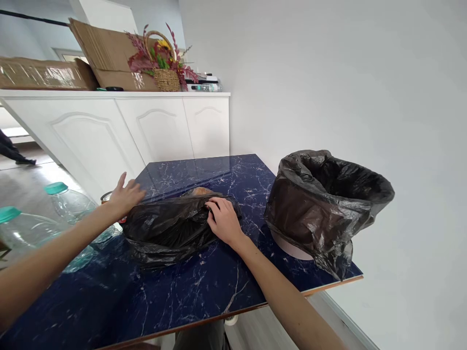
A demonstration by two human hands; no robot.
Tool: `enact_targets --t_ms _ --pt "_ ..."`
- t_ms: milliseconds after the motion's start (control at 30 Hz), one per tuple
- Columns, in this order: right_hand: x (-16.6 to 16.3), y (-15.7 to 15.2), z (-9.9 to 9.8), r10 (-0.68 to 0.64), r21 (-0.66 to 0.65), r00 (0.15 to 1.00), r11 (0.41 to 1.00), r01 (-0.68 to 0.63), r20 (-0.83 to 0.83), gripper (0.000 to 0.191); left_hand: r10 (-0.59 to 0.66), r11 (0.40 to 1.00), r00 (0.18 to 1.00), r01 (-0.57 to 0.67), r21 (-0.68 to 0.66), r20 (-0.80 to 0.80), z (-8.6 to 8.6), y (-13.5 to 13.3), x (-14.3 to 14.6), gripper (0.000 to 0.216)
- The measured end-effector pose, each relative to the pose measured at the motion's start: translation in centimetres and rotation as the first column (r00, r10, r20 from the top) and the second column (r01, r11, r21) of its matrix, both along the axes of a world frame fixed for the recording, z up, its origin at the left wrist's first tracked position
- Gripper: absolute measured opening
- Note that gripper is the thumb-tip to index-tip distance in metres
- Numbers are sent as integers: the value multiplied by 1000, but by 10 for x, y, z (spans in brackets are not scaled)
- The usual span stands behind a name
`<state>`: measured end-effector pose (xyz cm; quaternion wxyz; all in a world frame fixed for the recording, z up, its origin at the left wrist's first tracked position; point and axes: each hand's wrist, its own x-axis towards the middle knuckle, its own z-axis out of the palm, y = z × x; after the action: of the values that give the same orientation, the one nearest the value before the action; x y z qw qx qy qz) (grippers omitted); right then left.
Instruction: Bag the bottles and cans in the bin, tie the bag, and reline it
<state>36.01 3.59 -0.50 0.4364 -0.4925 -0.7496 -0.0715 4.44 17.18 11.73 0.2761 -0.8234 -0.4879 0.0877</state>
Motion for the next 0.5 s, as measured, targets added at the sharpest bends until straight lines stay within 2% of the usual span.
enact_targets --t_ms 67,100,167,200,233,267,300,367,400,500 --pt "0 1 -1 -41 1 999 999 41 -18 34 -113 987 986 97 130 123 19 -15 15 36" --pt "0 2 -2 -64 1 998 998 64 -28 33 -225 958 948 173 228 227 28 -26 25 37" --pt "-1 2 -3 -111 -7 993 994 111 -47 28 -424 886 798 269 376 428 42 -57 49 34" --pt "-1 3 -3 -134 -13 990 991 133 -53 26 -499 859 706 323 398 503 45 -74 61 30" --pt "-1 3 -3 -154 -22 987 988 153 -56 24 -543 839 615 404 364 571 44 -92 73 27" --pt "-1 3 -4 -171 -31 984 985 170 -57 23 -535 826 543 497 266 647 41 -108 85 25" --pt "-2 4 -5 -186 -42 981 982 184 -54 22 -486 798 507 590 125 712 33 -122 95 25" --pt "-2 5 -6 -210 -68 977 976 207 -43 24 -404 718 558 684 -127 725 11 -139 109 27" --pt "-1 5 -7 -221 -83 974 972 218 -37 25 -384 712 611 673 -199 692 -3 -142 114 28" --pt "0 6 -10 -256 -133 967 959 251 -15 33 -343 803 779 533 -267 525 -42 -127 123 33"
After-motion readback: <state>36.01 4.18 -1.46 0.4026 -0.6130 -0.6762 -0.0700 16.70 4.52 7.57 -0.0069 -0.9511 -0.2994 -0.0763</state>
